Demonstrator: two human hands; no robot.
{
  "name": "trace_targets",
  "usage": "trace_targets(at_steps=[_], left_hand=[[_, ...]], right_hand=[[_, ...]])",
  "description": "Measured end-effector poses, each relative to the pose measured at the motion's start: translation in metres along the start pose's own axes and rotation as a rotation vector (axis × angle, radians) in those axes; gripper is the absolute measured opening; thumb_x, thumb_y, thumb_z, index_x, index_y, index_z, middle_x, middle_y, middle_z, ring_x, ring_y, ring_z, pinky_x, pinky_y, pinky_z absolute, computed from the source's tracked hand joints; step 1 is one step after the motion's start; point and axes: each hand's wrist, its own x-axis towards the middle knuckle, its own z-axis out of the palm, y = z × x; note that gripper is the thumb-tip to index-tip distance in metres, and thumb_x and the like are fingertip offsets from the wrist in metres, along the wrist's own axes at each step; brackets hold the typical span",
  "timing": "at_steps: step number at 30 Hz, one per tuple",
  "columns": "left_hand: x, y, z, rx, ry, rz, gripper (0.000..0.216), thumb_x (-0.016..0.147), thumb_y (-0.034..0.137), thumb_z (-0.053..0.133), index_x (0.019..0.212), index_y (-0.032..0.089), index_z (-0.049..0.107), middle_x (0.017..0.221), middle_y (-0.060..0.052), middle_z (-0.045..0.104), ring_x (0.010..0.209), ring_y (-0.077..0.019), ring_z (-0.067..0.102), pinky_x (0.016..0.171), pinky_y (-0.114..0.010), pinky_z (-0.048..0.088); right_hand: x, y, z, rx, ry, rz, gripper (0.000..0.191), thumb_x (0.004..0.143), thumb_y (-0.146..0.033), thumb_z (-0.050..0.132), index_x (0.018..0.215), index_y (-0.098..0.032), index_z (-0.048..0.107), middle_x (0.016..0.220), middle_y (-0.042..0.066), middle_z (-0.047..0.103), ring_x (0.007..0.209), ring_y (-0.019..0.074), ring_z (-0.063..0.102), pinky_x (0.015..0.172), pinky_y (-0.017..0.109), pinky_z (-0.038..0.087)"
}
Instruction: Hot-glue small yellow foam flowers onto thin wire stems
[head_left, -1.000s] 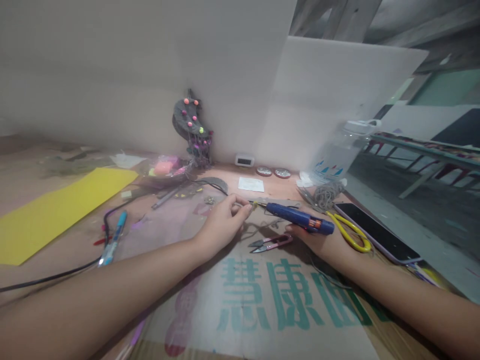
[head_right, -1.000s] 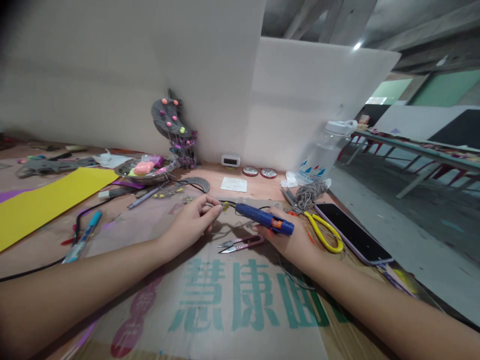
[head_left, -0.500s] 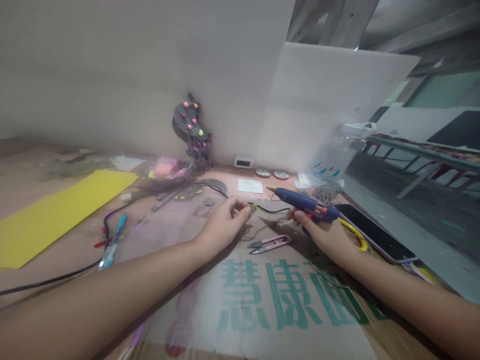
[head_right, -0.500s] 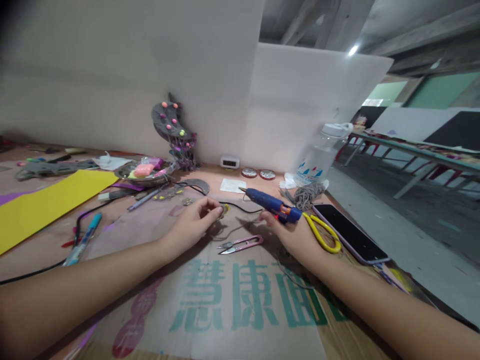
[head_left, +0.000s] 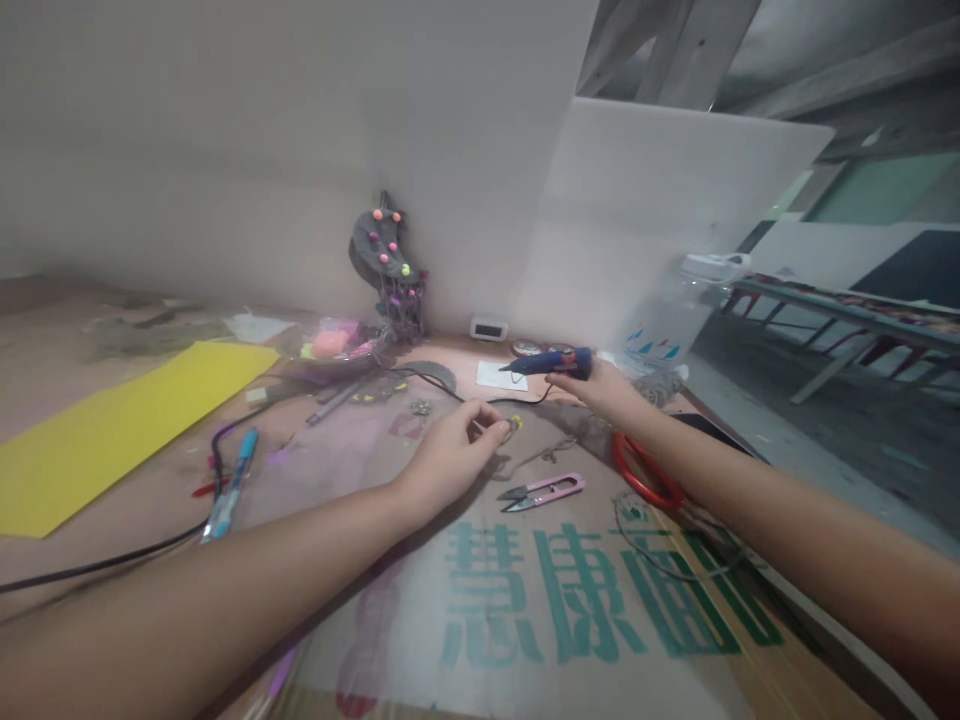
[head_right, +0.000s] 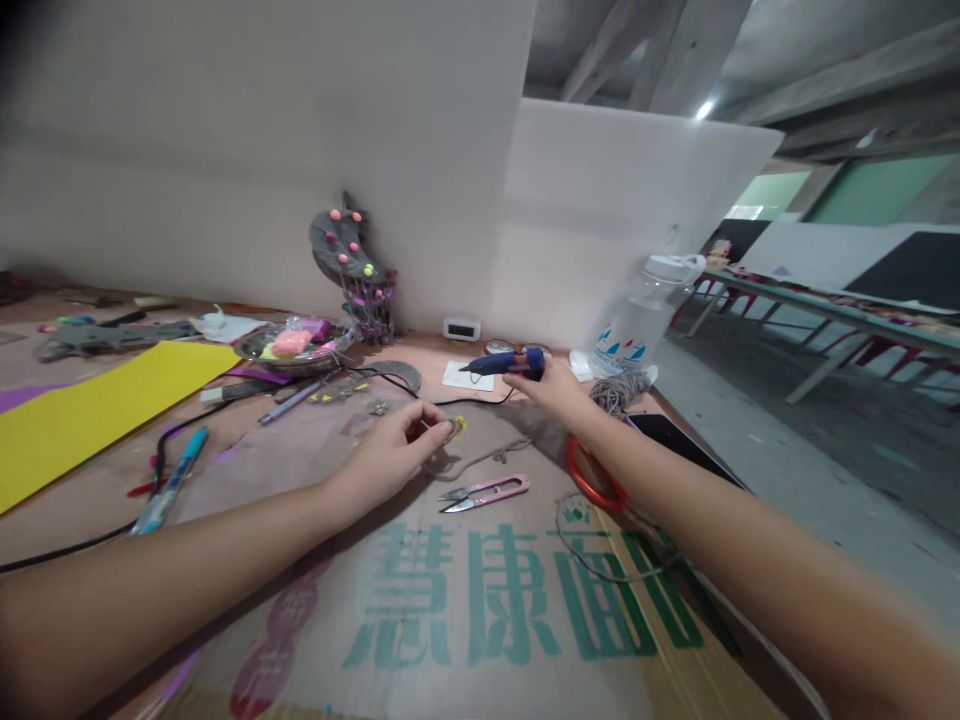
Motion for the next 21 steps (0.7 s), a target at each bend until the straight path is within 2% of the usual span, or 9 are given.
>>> trace_targets(at_steps=[3, 7, 10, 13, 15, 18, 21], left_hand=[[0.0, 0.0, -0.001, 0.018, 0.008, 0.018, 0.02, 0.086, 0.037, 0.054, 0.085, 0.018, 0.059, 0.075, 0.0, 0.063, 0.067, -0.0139, 0.057, 0.06, -0.024, 0.041], [0.0, -0.001, 0.0, 0.002, 0.0, 0.02, 0.019, 0.086, 0.037, 0.054, 0.085, 0.018, 0.059, 0.077, 0.0, 0.063, 0.068, -0.014, 0.058, 0.062, -0.024, 0.042], [0.0, -0.002, 0.0, 0.018, 0.008, 0.033, 0.02, 0.086, 0.038, 0.055, 0.085, 0.019, 0.059, 0.077, 0.0, 0.063, 0.068, -0.0139, 0.057, 0.062, -0.024, 0.041], [0.0, -0.002, 0.0, 0.031, 0.013, 0.05, 0.02, 0.086, 0.038, 0.055, 0.083, 0.019, 0.059, 0.076, 0.0, 0.063, 0.068, -0.0142, 0.057, 0.062, -0.025, 0.041], [0.0, -0.001, 0.0, 0.033, 0.011, 0.054, 0.02, 0.086, 0.038, 0.055, 0.082, 0.018, 0.059, 0.076, 0.0, 0.062, 0.069, -0.0144, 0.057, 0.063, -0.025, 0.041], [0.0, -0.001, 0.001, 0.022, 0.006, 0.043, 0.021, 0.086, 0.038, 0.054, 0.084, 0.018, 0.059, 0.076, 0.0, 0.062, 0.068, -0.0145, 0.057, 0.062, -0.025, 0.042], [0.0, -0.001, 0.0, 0.038, 0.006, 0.041, 0.021, 0.086, 0.038, 0.054, 0.084, 0.018, 0.059, 0.076, -0.001, 0.063, 0.068, -0.0145, 0.058, 0.062, -0.025, 0.042]], right_hand=[[0.022, 0.014, 0.015, 0.016, -0.025, 0.017, 0.03, 0.076, -0.036, 0.066, 0.094, -0.012, 0.068, 0.083, 0.009, 0.071, 0.08, 0.0238, 0.065, 0.075, 0.035, 0.049], [0.029, 0.025, 0.019, 0.053, -0.048, 0.017, 0.03, 0.071, -0.035, 0.072, 0.089, -0.011, 0.068, 0.079, 0.009, 0.071, 0.076, 0.0225, 0.064, 0.074, 0.034, 0.05], [0.019, 0.031, 0.015, 0.072, -0.031, 0.01, 0.042, 0.072, -0.037, 0.072, 0.105, -0.012, 0.064, 0.094, 0.011, 0.071, 0.087, 0.0229, 0.064, 0.081, 0.036, 0.049], [0.0, 0.03, 0.012, 0.132, 0.127, -0.033, 0.051, 0.079, -0.041, 0.064, 0.121, -0.014, 0.056, 0.116, 0.015, 0.064, 0.105, 0.025, 0.06, 0.091, 0.041, 0.047], [-0.017, 0.018, 0.006, 0.178, 0.254, -0.113, 0.047, 0.083, -0.04, 0.06, 0.122, -0.015, 0.055, 0.121, 0.015, 0.061, 0.111, 0.0256, 0.057, 0.094, 0.043, 0.045], [-0.046, -0.013, -0.015, 0.136, 0.346, -0.273, 0.023, 0.088, -0.035, 0.056, 0.104, -0.019, 0.063, 0.101, 0.008, 0.067, 0.096, 0.0225, 0.063, 0.088, 0.04, 0.049], [-0.094, -0.039, -0.05, 0.103, 0.383, -0.6, 0.014, 0.088, -0.025, 0.058, 0.098, -0.027, 0.067, 0.087, 0.003, 0.068, 0.083, 0.0199, 0.065, 0.077, 0.035, 0.051]])
